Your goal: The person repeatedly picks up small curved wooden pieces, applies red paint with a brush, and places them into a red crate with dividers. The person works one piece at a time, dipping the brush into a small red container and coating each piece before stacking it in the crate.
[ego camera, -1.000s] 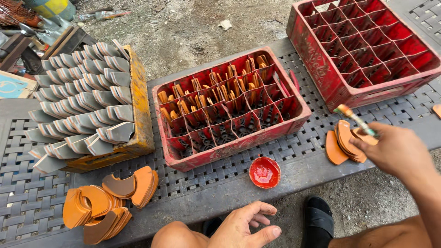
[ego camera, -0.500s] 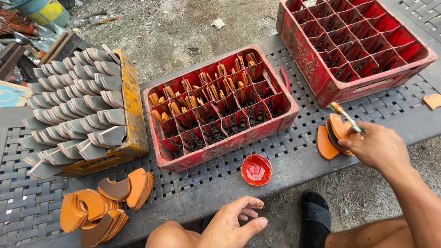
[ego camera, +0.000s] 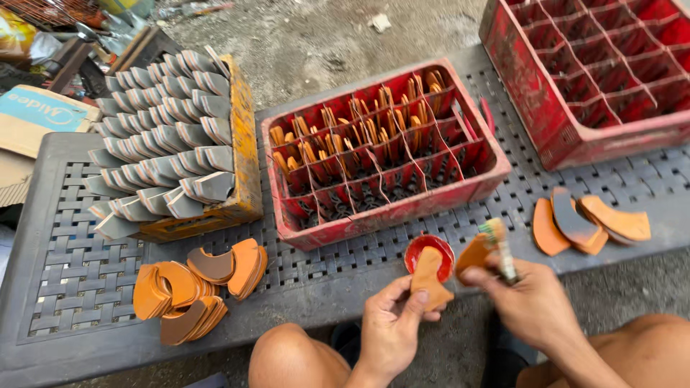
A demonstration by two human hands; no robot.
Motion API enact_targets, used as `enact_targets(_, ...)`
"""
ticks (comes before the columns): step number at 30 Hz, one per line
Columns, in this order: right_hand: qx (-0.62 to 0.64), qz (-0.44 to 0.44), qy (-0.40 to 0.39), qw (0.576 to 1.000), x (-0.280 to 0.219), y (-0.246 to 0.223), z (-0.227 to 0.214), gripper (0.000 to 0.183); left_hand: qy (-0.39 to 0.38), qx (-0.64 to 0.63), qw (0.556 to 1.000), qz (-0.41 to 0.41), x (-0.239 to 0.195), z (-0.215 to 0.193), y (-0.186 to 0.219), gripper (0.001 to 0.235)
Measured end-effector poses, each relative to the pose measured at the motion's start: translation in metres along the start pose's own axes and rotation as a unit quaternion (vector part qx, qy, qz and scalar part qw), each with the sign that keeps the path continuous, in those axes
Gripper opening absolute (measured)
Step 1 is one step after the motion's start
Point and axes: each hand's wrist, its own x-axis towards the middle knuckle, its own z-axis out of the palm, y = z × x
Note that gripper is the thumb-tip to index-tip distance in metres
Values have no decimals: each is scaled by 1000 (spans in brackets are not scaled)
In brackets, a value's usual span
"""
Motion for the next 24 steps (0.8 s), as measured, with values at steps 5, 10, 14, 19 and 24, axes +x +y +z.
enact_targets(5, 13, 38, -81, 996, -2, -15, 12, 35, -3, 20, 998, -65, 2, -7, 9, 33)
enact_targets(10, -42, -66, -48, 996, -10, -21, 31, 33, 62, 169, 984, -4, 3, -4, 15, 22)
enact_targets(14, 114, -26, -76, 990, -3, -34, 31, 82, 76, 433, 883, 166, 0, -3, 27, 16)
enact_targets(19, 225, -2, -140, 964, -4, -46, 40, 66, 3, 421, 885, 199, -4, -1, 37, 21)
enact_targets(24, 292, 55, -182, 937, 4, -46, 27, 65, -71, 173, 982, 30, -1, -14, 36, 27)
